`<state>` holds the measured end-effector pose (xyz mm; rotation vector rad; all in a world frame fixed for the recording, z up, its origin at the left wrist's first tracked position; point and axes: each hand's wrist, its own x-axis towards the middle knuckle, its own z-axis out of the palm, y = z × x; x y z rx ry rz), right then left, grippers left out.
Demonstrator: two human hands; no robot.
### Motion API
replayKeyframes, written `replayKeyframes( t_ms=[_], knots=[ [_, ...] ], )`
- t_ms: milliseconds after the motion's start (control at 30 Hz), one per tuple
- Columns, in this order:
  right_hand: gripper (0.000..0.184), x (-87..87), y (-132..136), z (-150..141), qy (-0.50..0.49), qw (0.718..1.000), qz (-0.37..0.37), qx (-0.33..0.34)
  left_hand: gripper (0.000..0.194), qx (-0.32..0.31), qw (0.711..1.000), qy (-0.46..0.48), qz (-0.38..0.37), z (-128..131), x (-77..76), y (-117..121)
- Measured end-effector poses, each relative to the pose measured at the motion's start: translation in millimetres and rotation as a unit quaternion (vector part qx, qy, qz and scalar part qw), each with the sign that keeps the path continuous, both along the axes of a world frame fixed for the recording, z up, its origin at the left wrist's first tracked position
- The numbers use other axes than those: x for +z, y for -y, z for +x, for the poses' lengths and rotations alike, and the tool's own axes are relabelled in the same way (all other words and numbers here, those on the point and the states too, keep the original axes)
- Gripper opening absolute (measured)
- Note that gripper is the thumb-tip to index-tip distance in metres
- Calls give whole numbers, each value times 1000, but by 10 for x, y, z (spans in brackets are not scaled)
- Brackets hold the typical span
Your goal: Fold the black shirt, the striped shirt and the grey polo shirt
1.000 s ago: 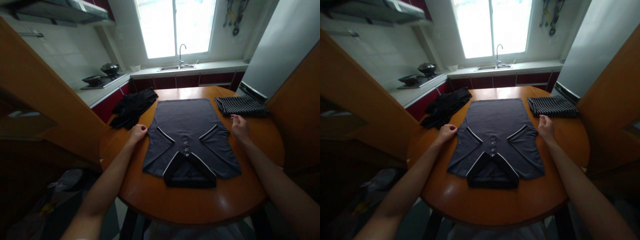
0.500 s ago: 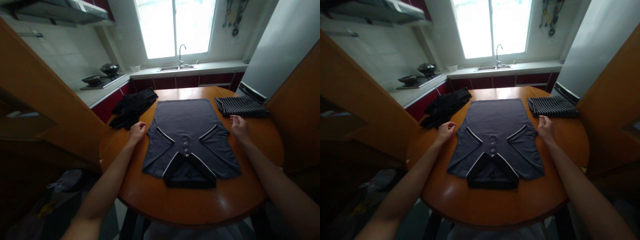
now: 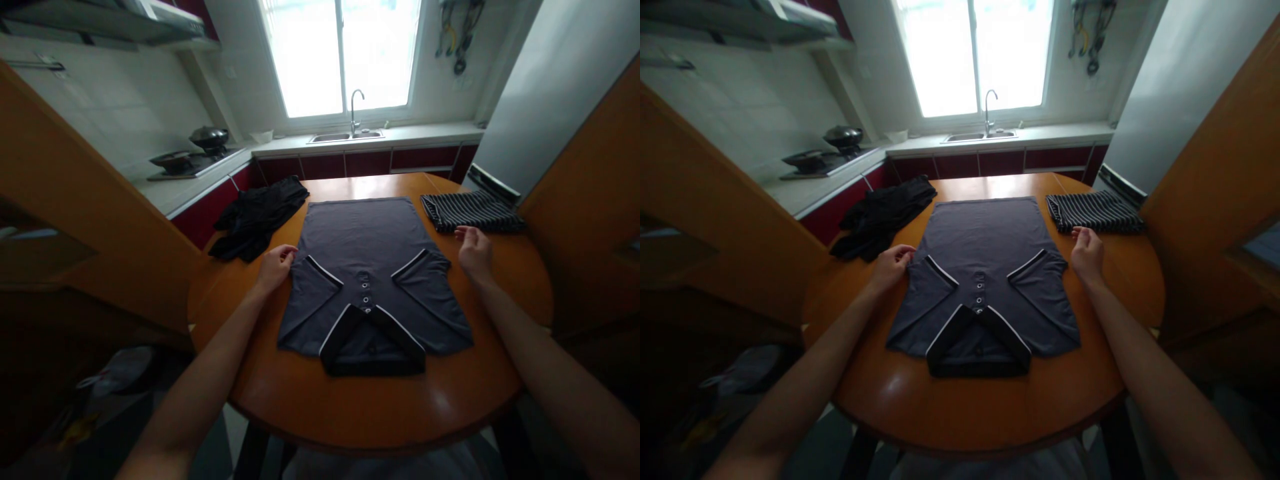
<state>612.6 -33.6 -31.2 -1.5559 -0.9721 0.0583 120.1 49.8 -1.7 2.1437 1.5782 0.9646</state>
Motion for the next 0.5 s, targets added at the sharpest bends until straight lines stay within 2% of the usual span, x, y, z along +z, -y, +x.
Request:
replayKeyframes(
  t_ms=[300,500],
  knots=[
    [45,14,20,-11,11,1000,-5,2,32,19,1000,20,-11,15,19,25],
    [45,-7,10,7,12,1000,-5,3,33,46,997,53,12,2,77,50]
  ],
)
